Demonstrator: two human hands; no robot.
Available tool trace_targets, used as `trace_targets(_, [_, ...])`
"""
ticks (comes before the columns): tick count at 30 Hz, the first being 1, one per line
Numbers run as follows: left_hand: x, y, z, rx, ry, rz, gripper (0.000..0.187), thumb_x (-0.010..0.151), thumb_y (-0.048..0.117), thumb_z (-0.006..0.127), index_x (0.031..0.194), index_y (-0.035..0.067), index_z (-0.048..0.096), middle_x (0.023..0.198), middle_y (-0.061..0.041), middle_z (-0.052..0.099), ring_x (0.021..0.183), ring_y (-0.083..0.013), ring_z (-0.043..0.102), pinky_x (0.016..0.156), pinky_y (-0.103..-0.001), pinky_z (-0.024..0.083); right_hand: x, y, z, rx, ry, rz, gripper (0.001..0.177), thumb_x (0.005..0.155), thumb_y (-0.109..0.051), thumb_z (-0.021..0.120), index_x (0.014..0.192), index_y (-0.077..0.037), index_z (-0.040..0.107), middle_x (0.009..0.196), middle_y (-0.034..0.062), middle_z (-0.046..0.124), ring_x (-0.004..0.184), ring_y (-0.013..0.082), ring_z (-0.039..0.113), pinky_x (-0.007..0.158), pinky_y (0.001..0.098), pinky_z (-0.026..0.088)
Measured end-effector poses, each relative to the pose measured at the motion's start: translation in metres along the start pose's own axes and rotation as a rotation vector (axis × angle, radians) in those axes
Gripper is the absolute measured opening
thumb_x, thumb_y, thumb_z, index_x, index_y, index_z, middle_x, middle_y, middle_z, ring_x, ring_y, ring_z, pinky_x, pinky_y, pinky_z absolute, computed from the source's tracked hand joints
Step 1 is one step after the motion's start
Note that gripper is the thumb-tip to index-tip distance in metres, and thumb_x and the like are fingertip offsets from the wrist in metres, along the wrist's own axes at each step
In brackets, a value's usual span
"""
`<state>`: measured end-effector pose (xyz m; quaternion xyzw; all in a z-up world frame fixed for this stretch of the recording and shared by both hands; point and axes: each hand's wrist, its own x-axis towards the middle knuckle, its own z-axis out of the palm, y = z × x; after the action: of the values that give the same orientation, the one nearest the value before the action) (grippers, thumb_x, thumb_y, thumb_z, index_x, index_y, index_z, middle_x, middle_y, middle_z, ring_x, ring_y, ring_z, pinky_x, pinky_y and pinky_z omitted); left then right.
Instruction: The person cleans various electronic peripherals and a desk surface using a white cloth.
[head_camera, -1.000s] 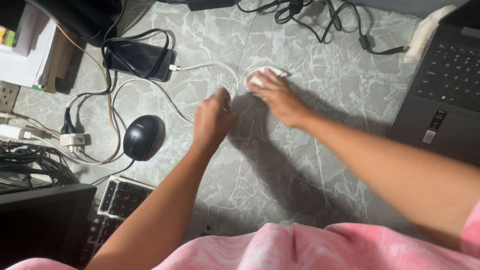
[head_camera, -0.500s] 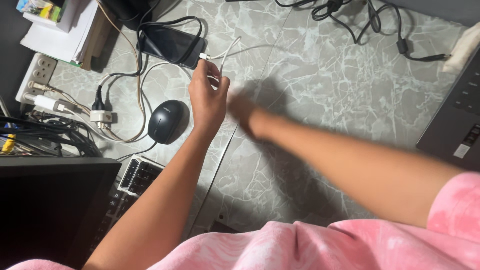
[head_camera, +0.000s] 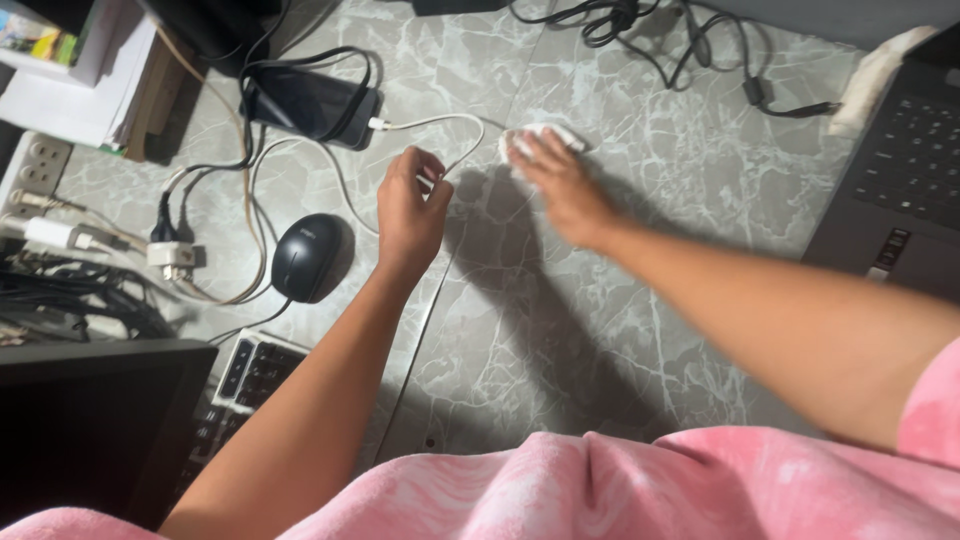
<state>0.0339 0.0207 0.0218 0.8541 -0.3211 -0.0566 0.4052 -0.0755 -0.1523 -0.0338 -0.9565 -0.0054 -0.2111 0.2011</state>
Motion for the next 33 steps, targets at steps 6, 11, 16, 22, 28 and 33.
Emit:
trace_targets(6, [-0.005,-0.010,0.020,-0.033,-0.075,0.011,0.016,0.076,0.004,0.062,0.089,0.000,0.053,0.082,-0.013,0.057,0.070,-0.0238,0.057,0.063,-0.035,0.046,-0.045,-0.068,0.002,0.345,-0.893,0.482,0.050,0.092,-0.004,0.028,0.142,-0.004,0.028,0.140,0.0153,0.041,0.119,0.0241,0.050,0.101,0.0352,0.040])
trace_targets(11, [-0.016,-0.022,0.035,-0.020,-0.132,0.081,0.018,0.077,0.000,0.055,0.095,0.001,0.055,0.087,-0.015,0.060,0.079,-0.0301,0.061,0.070,-0.038,0.048,-0.062,-0.052,-0.048,0.580,-0.660,0.315,0.050,0.085,-0.013,0.035,0.135,-0.020,0.037,0.144,0.0089,0.034,0.132,0.0239,0.032,0.104,0.0402,0.026])
trace_targets(16, [-0.022,-0.016,0.032,0.240,-0.258,0.061,0.032,0.070,-0.003,0.057,0.102,0.004,0.056,0.102,-0.018,0.056,0.098,-0.0374,0.053,0.082,-0.043,0.045,-0.070,0.032,-0.066,0.131,-0.311,0.416,0.042,0.097,-0.004,0.033,0.134,-0.019,0.046,0.147,0.0047,0.036,0.135,0.0260,0.033,0.114,0.0423,0.023])
trace_targets(22, [-0.038,0.008,0.022,0.379,-0.451,0.006,0.067,0.064,0.001,0.066,0.126,0.007,0.040,0.124,-0.016,0.040,0.115,-0.0343,0.042,0.093,-0.040,0.042,-0.097,0.045,-0.006,-0.105,-0.038,0.607,0.067,0.070,0.018,0.040,0.129,-0.012,0.049,0.139,0.0121,0.038,0.132,0.0344,0.027,0.108,0.0381,0.023])
trace_targets(28, [-0.078,0.015,0.017,0.608,-0.559,0.169,0.079,0.067,0.014,0.074,0.133,0.009,0.031,0.144,-0.011,0.023,0.136,-0.0290,0.016,0.105,-0.047,0.023,-0.182,-0.085,0.013,-0.003,-0.207,0.157,0.059,0.074,0.009,0.038,0.127,-0.013,0.049,0.139,0.0059,0.043,0.136,0.0267,0.032,0.115,0.0375,0.024])
trace_targets(33, [-0.115,0.012,0.013,0.540,-0.656,0.204,0.073,0.075,0.017,0.069,0.136,0.010,0.028,0.148,-0.009,0.017,0.138,-0.0280,0.013,0.107,-0.045,0.021,-0.276,-0.102,-0.008,0.076,-0.265,-0.085,0.049,0.077,-0.006,0.043,0.126,-0.010,0.047,0.136,0.0074,0.043,0.132,0.0278,0.035,0.113,0.0394,0.025])
